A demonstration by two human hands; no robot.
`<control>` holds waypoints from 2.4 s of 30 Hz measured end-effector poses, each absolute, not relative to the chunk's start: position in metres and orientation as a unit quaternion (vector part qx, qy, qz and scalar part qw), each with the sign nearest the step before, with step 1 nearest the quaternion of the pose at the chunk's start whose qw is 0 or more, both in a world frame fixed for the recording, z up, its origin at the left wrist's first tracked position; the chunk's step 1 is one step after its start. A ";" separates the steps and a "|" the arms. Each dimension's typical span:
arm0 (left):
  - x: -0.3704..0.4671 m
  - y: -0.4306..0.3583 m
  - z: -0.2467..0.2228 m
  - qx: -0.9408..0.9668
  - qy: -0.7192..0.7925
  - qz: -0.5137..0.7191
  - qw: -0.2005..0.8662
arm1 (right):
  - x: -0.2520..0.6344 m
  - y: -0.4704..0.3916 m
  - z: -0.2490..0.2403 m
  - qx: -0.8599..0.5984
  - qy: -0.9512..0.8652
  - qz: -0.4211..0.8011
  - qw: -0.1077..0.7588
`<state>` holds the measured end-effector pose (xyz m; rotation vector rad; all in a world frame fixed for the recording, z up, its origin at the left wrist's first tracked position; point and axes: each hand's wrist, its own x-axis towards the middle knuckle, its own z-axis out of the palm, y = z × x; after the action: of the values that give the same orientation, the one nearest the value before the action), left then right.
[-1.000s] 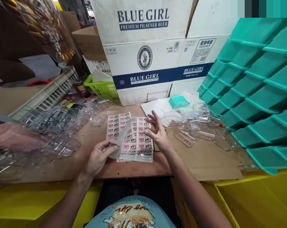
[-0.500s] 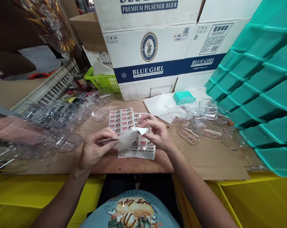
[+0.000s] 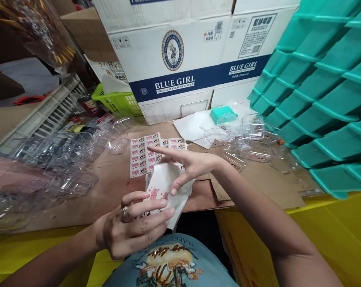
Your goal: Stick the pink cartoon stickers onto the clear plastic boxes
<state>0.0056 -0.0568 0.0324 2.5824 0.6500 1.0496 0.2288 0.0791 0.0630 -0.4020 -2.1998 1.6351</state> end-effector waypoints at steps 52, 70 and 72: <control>0.020 0.022 -0.026 0.432 0.447 0.506 0.598 | 0.187 0.055 -0.030 -0.425 -0.681 0.309 0.511; 0.023 0.023 -0.030 0.361 0.458 0.516 0.627 | 0.196 0.060 -0.030 -0.445 -0.649 0.317 0.530; 0.023 0.025 -0.029 0.355 0.453 0.522 0.629 | 0.198 0.058 -0.027 -0.436 -0.668 0.304 0.520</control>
<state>0.0227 0.0247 -0.0288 0.8131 1.0380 1.1958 0.1979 0.0582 -0.0272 -1.0464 -1.6021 0.7290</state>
